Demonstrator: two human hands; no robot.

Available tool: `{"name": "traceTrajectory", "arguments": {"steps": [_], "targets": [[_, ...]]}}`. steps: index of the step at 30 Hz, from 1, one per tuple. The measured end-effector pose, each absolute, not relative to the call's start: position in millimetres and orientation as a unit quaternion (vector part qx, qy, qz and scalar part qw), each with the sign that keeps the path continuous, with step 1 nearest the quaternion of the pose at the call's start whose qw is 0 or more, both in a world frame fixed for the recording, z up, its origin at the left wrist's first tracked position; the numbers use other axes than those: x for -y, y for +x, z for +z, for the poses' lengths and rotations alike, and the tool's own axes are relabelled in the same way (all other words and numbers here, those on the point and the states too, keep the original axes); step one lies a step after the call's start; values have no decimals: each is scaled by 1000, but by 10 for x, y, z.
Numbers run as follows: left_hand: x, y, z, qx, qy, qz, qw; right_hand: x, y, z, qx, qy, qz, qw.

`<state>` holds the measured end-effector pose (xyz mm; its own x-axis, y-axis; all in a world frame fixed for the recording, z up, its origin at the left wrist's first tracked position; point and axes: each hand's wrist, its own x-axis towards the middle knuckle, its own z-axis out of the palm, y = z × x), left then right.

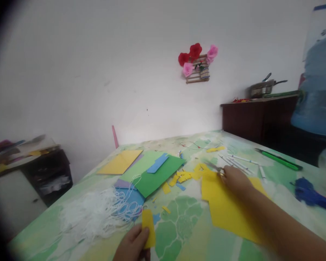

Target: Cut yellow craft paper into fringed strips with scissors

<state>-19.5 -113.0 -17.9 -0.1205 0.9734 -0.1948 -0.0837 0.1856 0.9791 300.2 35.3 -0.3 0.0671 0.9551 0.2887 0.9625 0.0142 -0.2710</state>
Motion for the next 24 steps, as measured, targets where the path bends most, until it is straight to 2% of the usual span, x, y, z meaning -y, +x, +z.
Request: {"name": "traceTrajectory", "arguments": {"steps": [4,8,9,11,17,24], "targets": [[603,-158,-90,-532,472,492,503,-408,3124,374,575,-774,25,265],[235,72,-104,-524,473,484,516,-150,2668,507,585,-739,124,310],[200,132,-120,-516,475,481,526,-82,2489,467,608,-707,169,320],[186,205,-160,-497,482,473,545,14,2123,313,642,-573,349,371],[204,74,-271,-447,490,481,574,72,1447,-176,645,-513,413,388],[92,33,-285,-430,459,494,600,73,1396,-274,549,-441,519,485]]}}
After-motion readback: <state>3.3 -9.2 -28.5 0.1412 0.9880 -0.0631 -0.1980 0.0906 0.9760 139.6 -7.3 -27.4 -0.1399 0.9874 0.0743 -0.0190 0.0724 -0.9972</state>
